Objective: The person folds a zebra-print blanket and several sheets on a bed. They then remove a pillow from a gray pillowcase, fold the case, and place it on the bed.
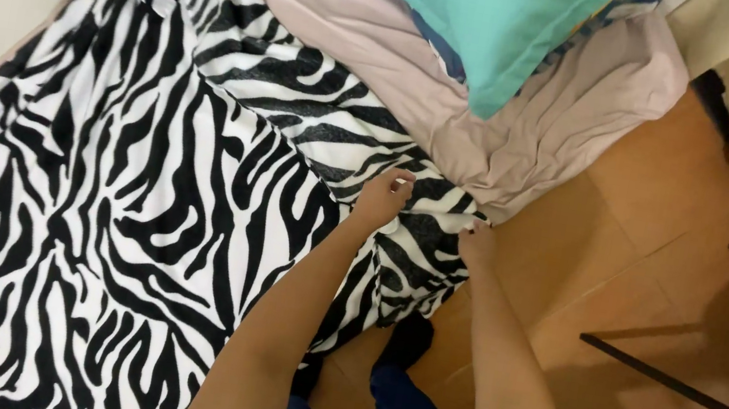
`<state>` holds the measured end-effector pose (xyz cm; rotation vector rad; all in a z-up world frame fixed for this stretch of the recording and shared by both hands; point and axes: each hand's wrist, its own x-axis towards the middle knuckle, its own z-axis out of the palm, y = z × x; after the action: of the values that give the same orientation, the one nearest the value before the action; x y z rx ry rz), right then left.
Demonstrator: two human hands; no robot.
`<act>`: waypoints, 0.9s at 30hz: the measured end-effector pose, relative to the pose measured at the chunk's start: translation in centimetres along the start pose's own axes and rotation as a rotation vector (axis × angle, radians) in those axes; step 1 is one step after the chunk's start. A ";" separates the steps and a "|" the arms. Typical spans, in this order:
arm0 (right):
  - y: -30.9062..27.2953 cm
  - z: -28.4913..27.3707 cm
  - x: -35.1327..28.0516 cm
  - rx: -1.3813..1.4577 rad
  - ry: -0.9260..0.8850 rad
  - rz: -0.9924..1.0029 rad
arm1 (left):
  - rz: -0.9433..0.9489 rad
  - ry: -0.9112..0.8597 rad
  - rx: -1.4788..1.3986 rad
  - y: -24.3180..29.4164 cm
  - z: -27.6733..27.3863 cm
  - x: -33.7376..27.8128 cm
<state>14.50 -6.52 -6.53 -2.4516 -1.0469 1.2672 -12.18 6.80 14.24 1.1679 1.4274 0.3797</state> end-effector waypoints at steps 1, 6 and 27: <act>0.2 0.3 0.1 0.002 0.002 0.006 | -0.001 -0.006 0.001 -1.3 0.8 0.6; -3.2 -1.1 -2.5 -0.118 0.283 0.075 | 0.098 0.008 0.025 -7.9 5.5 4.1; -9.9 -9.7 -14.9 0.316 0.731 -0.464 | 0.271 0.064 0.583 -0.8 4.5 5.6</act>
<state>11.33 -7.78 13.50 -1.9894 -1.0043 0.3086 -7.45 9.22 9.37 1.8455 1.4848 0.1874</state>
